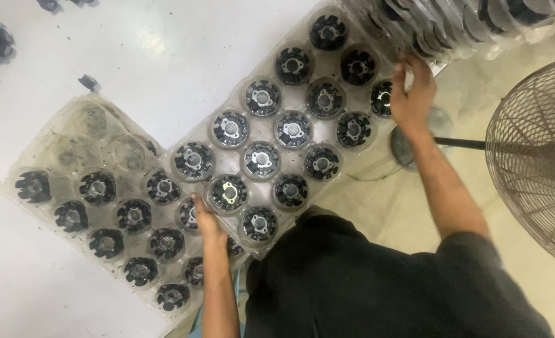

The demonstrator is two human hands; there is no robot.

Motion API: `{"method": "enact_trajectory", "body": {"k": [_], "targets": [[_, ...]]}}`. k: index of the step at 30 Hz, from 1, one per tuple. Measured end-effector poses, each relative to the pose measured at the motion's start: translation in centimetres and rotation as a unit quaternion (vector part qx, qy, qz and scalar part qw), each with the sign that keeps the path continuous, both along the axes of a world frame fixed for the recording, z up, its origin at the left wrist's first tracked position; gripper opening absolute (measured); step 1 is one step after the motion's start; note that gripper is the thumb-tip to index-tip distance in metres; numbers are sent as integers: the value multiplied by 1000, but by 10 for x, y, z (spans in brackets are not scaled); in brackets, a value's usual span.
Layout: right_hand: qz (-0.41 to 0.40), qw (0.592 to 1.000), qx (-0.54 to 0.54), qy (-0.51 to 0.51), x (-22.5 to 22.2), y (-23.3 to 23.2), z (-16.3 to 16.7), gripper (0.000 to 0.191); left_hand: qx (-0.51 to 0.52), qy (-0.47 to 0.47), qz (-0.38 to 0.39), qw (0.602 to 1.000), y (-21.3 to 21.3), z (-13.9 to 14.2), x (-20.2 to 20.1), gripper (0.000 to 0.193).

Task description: The person arranges trays of small black plastic components on a workbench, then picks up a glue tube and applies adhesive to each component one at a time, placing the treated components back into the tray compartments.

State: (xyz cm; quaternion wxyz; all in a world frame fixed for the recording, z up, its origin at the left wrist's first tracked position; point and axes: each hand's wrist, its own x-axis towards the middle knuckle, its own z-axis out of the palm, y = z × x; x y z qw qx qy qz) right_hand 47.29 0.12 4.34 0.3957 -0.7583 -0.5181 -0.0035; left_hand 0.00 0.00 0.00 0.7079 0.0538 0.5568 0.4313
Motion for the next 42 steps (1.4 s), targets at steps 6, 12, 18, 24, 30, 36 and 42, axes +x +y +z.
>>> {"method": "enact_trajectory", "body": {"k": [6, 12, 18, 24, 30, 36, 42], "targets": [[-259, 816, 49, 515, -65, -49, -42, 35, 26, 58, 24, 998, 17, 2, 25, 71], [-213, 794, 107, 559, -76, -23, -24, 35, 12, 134, -6, 991, 36, 10, 38, 76], [-231, 777, 119, 574, -78, -14, -17, 31, 19, 220, -53, 974, 46, 14, 31, 70], [-202, 771, 117, 592, -112, -62, -22, 37, -41, 52, -102, 993, 6, 6, -12, 52], [-183, 826, 66, 529, -165, -101, -15, 57, -11, -6, -193, 981, -37, 27, -37, 60], [-68, 968, -19, 240, -252, -107, -15, 72, 165, 127, -95, 973, -39, 53, -158, 59], [61, 975, -5, 213, -332, -135, -12, 47, 230, 481, 71, 843, -82, 27, -327, 49]]}}
